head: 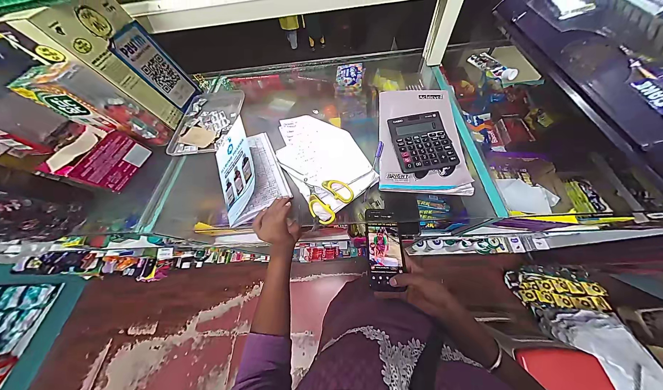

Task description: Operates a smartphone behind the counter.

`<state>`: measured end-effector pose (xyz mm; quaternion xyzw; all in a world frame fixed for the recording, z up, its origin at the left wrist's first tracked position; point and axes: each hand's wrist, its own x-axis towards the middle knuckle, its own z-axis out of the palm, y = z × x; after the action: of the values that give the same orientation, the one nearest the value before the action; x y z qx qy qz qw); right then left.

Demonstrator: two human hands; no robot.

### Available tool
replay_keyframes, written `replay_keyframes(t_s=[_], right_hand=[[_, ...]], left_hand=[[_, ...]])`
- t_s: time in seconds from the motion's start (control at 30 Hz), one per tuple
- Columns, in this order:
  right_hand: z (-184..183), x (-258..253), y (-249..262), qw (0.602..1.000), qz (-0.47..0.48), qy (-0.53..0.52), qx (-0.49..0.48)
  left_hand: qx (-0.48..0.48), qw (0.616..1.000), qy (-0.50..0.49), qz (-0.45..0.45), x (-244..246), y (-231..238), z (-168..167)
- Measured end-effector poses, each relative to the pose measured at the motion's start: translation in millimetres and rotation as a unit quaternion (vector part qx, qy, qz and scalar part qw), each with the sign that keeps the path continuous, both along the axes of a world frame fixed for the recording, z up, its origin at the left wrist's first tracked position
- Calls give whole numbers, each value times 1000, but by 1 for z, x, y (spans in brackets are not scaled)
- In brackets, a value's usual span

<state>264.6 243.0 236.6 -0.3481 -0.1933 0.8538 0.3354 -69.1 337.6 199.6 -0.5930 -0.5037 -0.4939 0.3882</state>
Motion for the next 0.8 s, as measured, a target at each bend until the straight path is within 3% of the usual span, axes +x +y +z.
replay_keyframes(t_s=[0.8], right_hand=[[-8, 0, 5, 1000, 0, 23, 6]], left_hand=[[-14, 1000, 2, -9, -3, -2, -1]])
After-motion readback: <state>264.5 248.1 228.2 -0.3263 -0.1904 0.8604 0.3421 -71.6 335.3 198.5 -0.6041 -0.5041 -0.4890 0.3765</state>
